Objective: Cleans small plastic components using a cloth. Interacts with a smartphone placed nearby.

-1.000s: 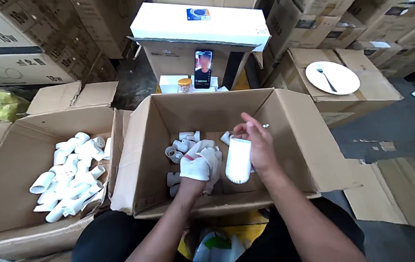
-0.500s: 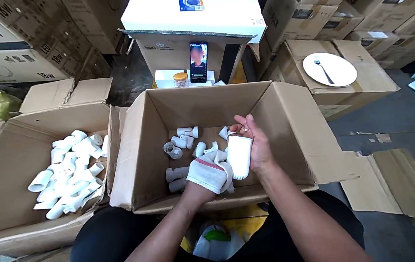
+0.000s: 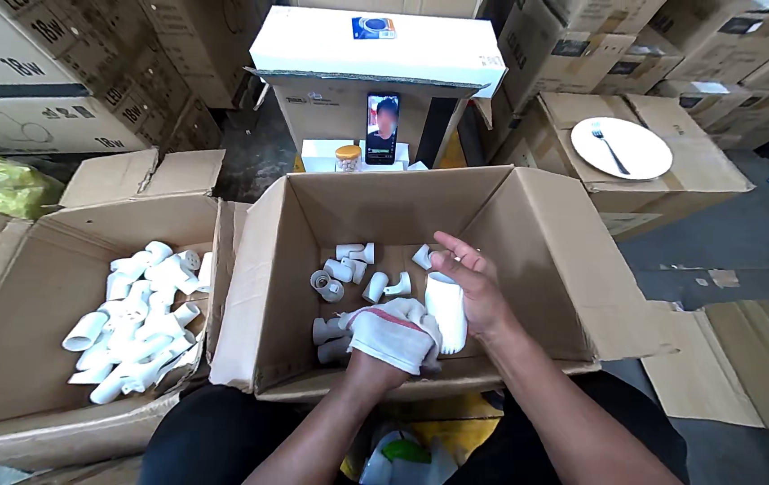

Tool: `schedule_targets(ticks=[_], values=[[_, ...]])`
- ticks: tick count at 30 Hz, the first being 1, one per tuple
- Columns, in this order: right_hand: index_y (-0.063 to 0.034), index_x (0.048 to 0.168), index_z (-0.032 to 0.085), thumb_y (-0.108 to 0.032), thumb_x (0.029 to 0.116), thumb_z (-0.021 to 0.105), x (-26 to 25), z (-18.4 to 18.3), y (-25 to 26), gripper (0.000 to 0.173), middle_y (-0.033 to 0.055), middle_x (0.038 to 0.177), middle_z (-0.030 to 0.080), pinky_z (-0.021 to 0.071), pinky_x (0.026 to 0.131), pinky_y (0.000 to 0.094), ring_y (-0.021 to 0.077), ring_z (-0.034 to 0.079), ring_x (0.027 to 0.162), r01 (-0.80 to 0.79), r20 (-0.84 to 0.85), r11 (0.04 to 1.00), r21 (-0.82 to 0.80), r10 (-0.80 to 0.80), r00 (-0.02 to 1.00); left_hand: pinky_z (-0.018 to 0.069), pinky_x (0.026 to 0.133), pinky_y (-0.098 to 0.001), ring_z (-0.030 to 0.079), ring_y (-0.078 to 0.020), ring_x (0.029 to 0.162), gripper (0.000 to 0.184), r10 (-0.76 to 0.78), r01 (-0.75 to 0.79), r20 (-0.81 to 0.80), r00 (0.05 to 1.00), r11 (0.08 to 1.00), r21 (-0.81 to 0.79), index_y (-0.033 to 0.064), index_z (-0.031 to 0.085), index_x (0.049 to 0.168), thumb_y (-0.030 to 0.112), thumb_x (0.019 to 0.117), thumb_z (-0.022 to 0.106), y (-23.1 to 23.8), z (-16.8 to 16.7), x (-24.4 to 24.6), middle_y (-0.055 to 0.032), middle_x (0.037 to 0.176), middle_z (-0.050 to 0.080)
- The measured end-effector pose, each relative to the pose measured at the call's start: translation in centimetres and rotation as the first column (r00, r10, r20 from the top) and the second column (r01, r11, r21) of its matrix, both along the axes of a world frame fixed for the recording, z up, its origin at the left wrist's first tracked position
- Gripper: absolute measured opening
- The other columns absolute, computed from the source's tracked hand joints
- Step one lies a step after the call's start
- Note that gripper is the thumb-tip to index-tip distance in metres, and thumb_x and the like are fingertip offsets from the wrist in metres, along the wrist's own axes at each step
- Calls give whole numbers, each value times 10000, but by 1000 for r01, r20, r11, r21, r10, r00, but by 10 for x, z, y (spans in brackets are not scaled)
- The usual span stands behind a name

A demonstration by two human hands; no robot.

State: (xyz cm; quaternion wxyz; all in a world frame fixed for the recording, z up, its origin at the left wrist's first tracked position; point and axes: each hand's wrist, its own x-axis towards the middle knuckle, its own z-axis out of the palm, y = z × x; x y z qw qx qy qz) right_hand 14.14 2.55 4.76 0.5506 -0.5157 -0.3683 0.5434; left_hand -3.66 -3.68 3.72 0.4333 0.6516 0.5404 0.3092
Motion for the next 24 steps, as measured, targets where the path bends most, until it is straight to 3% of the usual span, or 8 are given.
schedule_targets(ticks=[2, 4, 6, 10, 15, 20, 22, 24], values=[[14, 1464, 490, -156, 907, 710, -4, 1, -1, 623, 79, 912, 681, 606, 692, 299, 135, 669, 733, -1, 32, 1000, 25, 0, 999, 533, 906, -370, 687, -146, 932, 294, 7, -6, -26, 1000, 1000, 21, -1, 721, 1018, 206, 829, 808, 4, 2, 1, -108, 942, 730], [20, 1478, 478, -133, 895, 726, -6, 4, -3, 651, 73, 901, 677, 603, 695, 292, 131, 666, 739, 8, 70, 999, 44, -11, 998, 538, 744, -332, 652, -108, 769, 152, 25, -26, 7, 1000, 998, 50, 58, 698, 896, 201, 869, 743, 12, 11, 6, -44, 796, 677], [19, 1459, 506, -96, 873, 736, -5, 7, -4, 640, 70, 870, 671, 610, 679, 302, 137, 666, 719, 57, 69, 997, 59, -61, 996, 547, 701, -330, 646, -89, 724, 117, -6, 5, 28, 1000, 1000, 24, 89, 698, 885, 204, 894, 715, 19, 18, 9, -8, 765, 667], [-10, 1428, 553, -64, 904, 699, 2, 11, 3, 546, 94, 898, 691, 620, 690, 337, 167, 689, 735, 140, 61, 990, 18, -141, 988, 566, 771, -340, 677, -94, 804, 136, -97, 95, 15, 995, 992, 78, 83, 721, 960, 203, 895, 716, 15, 14, 12, -19, 849, 707], [66, 1403, 534, -78, 906, 705, -11, -1, -7, 546, 93, 899, 693, 598, 681, 296, 138, 669, 728, 9, 32, 999, -43, -8, 999, 562, 909, -387, 697, -157, 950, 307, 56, -58, 49, 997, 997, 46, 17, 708, 1103, 152, 842, 798, 12, -3, 4, -99, 989, 732], [19, 1419, 545, -60, 871, 735, 1, 10, 1, 585, 81, 881, 692, 624, 679, 337, 159, 687, 721, 166, 67, 983, 72, -171, 983, 572, 790, -370, 686, -119, 813, 140, -93, 92, 28, 995, 995, 50, 61, 731, 976, 168, 887, 719, 13, 12, 11, -44, 865, 716], [9, 1451, 511, -52, 847, 752, 1, 10, -1, 653, 56, 841, 670, 614, 671, 319, 137, 666, 700, 136, 108, 986, 97, -147, 983, 574, 819, -359, 691, -119, 839, 167, -72, 69, 45, 996, 996, 61, 52, 728, 1000, 174, 887, 728, 9, 3, 14, -49, 892, 723], [40, 1456, 488, -59, 839, 757, -3, 9, -4, 681, 53, 843, 666, 605, 688, 298, 126, 659, 711, 67, 116, 994, 81, -76, 990, 552, 927, -449, 704, -224, 980, 313, 23, -21, -41, 999, 998, 51, -11, 717, 1094, 188, 860, 776, 7, -1, 12, -144, 1014, 737]])
